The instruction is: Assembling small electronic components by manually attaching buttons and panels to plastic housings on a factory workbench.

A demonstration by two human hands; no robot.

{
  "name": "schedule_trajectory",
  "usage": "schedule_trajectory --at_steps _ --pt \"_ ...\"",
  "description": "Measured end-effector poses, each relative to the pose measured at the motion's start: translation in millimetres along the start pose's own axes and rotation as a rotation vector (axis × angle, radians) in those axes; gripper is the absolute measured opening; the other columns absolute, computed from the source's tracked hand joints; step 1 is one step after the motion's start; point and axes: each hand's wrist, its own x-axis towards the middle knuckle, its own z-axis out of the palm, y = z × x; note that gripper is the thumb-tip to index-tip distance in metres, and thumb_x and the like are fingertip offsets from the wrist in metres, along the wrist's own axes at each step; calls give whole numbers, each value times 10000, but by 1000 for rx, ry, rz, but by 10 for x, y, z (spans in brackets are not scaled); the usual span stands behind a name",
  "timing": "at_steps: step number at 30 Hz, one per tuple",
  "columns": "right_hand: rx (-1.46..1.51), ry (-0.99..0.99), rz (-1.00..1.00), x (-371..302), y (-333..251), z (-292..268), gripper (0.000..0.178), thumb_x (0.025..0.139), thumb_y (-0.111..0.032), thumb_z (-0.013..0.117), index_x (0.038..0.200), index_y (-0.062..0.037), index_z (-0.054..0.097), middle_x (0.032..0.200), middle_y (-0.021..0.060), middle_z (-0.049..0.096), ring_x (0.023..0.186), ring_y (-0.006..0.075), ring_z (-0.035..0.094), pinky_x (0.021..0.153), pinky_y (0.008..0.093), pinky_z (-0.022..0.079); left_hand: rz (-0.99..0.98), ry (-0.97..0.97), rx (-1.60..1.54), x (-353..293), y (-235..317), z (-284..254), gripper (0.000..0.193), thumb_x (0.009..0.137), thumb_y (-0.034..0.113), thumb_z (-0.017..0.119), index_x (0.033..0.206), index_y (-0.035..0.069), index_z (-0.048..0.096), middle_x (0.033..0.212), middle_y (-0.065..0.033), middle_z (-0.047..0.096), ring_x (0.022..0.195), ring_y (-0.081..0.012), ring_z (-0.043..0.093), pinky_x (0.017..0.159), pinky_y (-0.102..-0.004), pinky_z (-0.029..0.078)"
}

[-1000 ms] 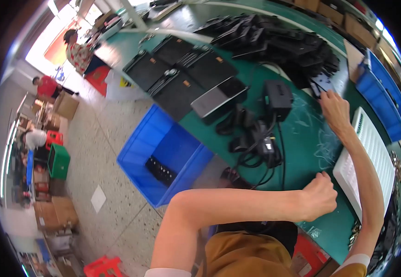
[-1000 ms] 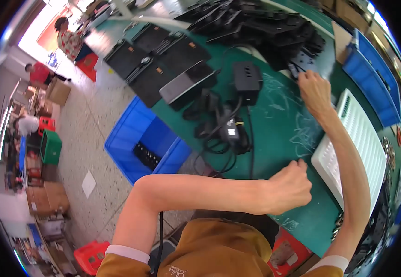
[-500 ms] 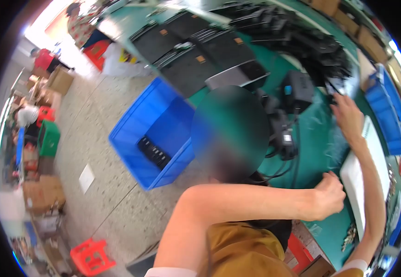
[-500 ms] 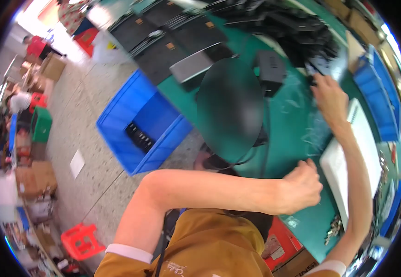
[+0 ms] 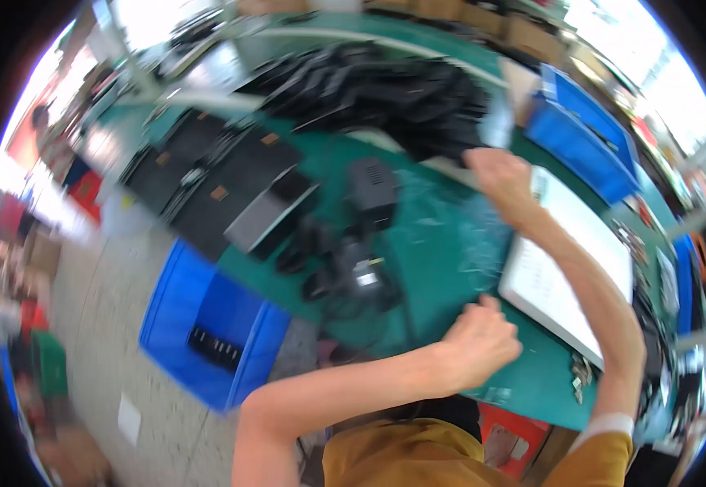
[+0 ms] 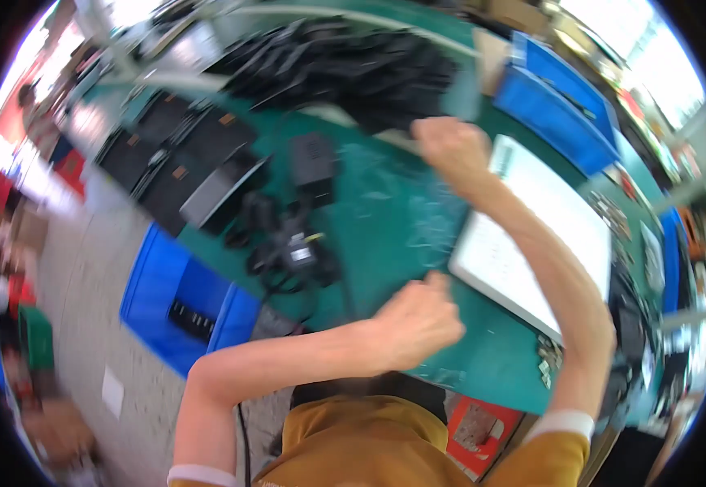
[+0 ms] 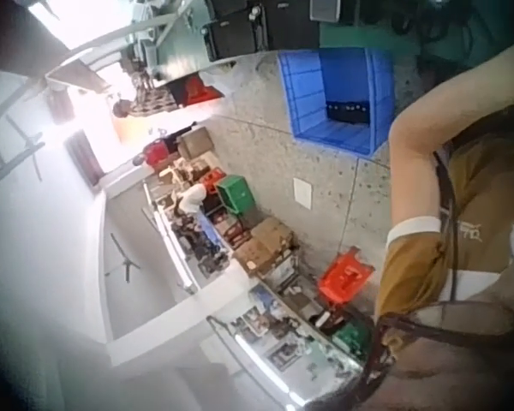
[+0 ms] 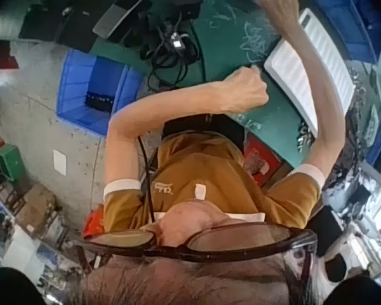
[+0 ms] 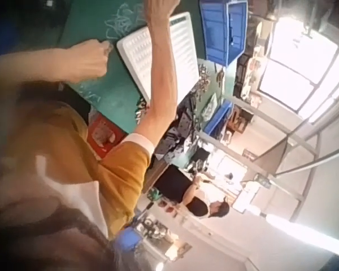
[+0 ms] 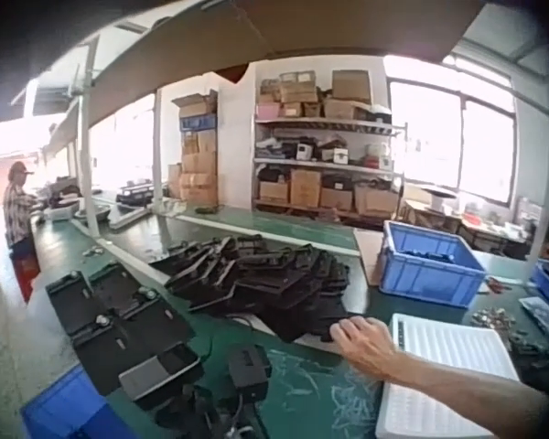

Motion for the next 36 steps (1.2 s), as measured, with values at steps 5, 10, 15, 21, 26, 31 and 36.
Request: schedule_trajectory --at_steps 5,10,15,21,26,31,36 --pt "147 69 17 -214 294 -92 365 853 21 533 1196 -58 630 1123 118 684 1043 288 664 859 379 534 -59 25 -6 54 153 120 349 669 275 776 943 60 770 1029 -183 699 1091 -466 614 770 -487 544" --pt "221 -49 226 -688 711 -362 356 976 36 482 1318 -20 564 1212 144 655 1112 304 636 915 329 505 -60 29 -104 349 216 222 403 783 304 680 1097 59 739 1196 -233 650 1171 -527 542 849 -594 498" --pt "490 -54 414 -985 778 -688 349 1029 -93 478 1368 -39 539 1281 134 625 1203 233 571 1007 326 434 -73 29 -124 669 313 298 419 877 274 590 1212 41 683 1284 -289 581 1200 -543 503 864 -625 473" --pt "339 -169 588 -998 613 -1051 354 1062 -206 443 1362 -50 547 1264 127 620 1150 191 573 1038 343 425 -17 -26 -71 852 351 331 479 899 294 547 1265 -3 631 1313 -304 548 1170 -578 496 816 -632 481" --pt "555 -62 737 -1656 1403 -996 399 1059 -242 458 1406 -51 508 1279 128 612 1149 220 600 1027 354 461 -208 126 -95 1014 535 461 519 853 323 618 1288 40 630 1327 -198 581 1222 -471 503 893 -644 466" --pt "524 -56 810 -1604 1349 -1258 460 1041 -281 495 1421 -22 479 1279 144 620 1167 252 616 1023 362 475 -282 11 -142 1008 566 488 513 870 298 599 1291 5 617 1350 -238 551 1237 -503 484 885 -632 475" --pt "834 7 1083 -1472 941 -1530 466 1032 -298 506 1403 -16 497 1281 136 621 1172 235 612 1000 360 492 -284 -97 -159 1025 631 416 508 887 274 580 1293 -29 603 1373 -277 520 1251 -534 464 876 -621 483"
